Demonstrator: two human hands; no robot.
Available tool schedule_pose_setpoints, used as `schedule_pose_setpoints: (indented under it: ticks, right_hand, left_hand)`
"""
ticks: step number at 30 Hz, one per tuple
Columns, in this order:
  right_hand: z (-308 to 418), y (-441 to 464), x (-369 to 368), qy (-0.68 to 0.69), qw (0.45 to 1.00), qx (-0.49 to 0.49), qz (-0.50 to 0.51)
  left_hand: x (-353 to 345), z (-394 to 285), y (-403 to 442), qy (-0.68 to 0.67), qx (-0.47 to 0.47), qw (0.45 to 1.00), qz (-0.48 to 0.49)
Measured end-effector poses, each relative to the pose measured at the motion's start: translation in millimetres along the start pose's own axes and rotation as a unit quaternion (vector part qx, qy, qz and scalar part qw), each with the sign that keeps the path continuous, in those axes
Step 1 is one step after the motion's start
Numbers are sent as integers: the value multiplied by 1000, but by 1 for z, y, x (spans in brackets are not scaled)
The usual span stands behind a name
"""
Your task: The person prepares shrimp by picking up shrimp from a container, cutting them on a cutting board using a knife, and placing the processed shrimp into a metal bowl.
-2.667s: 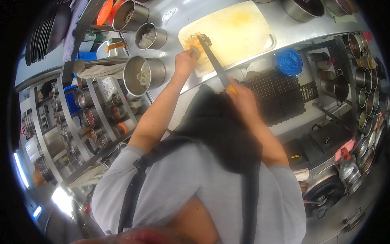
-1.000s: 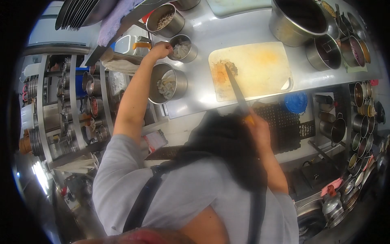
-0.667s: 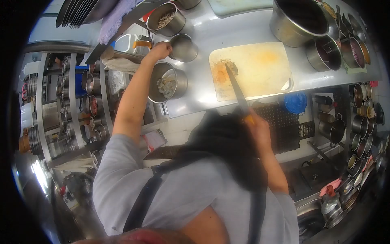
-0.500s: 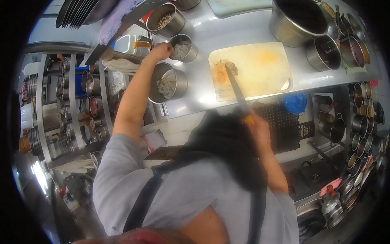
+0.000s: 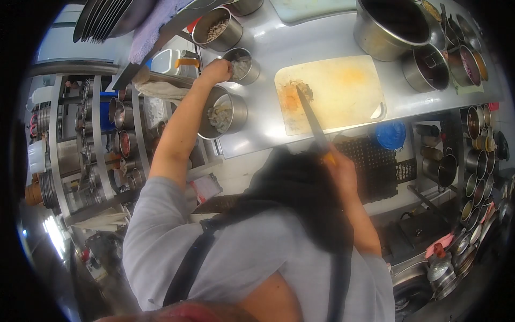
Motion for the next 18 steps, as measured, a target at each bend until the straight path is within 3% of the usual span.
schedule_pose_setpoints:
  ticks: [18]
  right_hand:
    - [-9,3,-3,-30,999,23,-14]
  left_hand:
    - [26,26,-22,-26,-7,992,-124]
Point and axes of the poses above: each hand's wrist, its own y-axis towards the middle knuckle, its own x-axis out of the back of the hand, z = x × y, the point moved 4 cm from there along y, towards the middle knuckle, and after that the axes turned 14 degrees about -x, right-handed, at the moved point
